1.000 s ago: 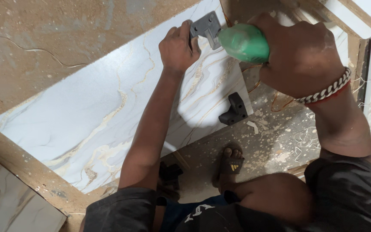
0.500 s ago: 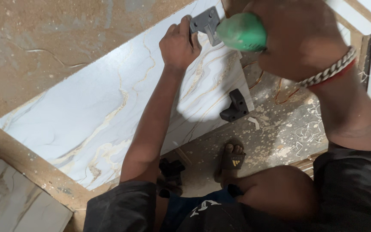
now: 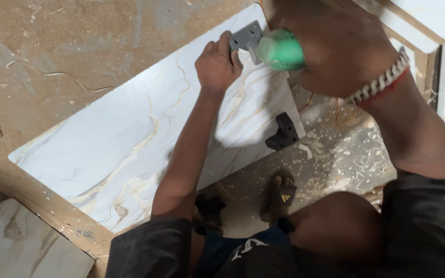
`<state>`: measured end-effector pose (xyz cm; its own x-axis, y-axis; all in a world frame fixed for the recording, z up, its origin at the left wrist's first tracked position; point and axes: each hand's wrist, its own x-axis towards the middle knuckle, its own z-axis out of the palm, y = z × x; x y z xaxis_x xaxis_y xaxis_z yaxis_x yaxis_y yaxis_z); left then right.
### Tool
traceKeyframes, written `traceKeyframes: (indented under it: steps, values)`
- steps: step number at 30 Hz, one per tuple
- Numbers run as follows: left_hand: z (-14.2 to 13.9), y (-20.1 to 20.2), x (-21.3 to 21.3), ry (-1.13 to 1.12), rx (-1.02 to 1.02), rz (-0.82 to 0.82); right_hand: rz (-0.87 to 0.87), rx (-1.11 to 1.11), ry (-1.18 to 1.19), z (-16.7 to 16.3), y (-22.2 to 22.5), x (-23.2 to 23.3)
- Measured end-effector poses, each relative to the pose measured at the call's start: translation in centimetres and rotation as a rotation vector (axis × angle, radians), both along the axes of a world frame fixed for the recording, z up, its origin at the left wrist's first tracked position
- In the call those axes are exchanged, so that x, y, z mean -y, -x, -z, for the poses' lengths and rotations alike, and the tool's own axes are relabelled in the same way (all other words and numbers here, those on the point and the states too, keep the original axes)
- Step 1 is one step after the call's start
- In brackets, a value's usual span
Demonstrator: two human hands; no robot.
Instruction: The person uses a green corded drill to drive screws into metal brackets attached to a white marble-patterned panel. They position the brackets, align the drill, and fasten each screw while working on the floor.
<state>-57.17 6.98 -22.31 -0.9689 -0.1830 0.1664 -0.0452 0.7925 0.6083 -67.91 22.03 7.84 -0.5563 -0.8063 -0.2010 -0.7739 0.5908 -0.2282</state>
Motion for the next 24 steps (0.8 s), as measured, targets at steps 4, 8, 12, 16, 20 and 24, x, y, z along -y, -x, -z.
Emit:
traceKeyframes:
  steps: [4,8,12,16,20,24]
  values:
    - [-0.8,-0.1,-0.3,0.004,0.054,-0.009,0.033,0.01,0.073,0.1,0.0,-1.0]
    - [-1.9,-0.7,-0.7,0.002,-0.001,-0.008,0.173,0.06,0.067,-0.4,-1.3,-2.4]
    - [-2.7,-1.2,-1.4,0.006,-0.026,-0.036,0.278,0.116,-0.1,0.0,-2.2,-3.6]
    - [-2.5,-1.9,-2.4,-0.015,0.03,-0.058,0.202,-0.059,0.059,1.1,-3.8,-5.9]
    - [-1.9,-2.5,-2.8,0.003,-0.004,-0.074,0.07,-0.237,0.163,2.9,-4.9,-7.4]
    - [-1.9,-3.1,-2.9,0.014,-0.047,-0.061,-0.003,-0.24,0.264,4.7,-4.9,-7.5]
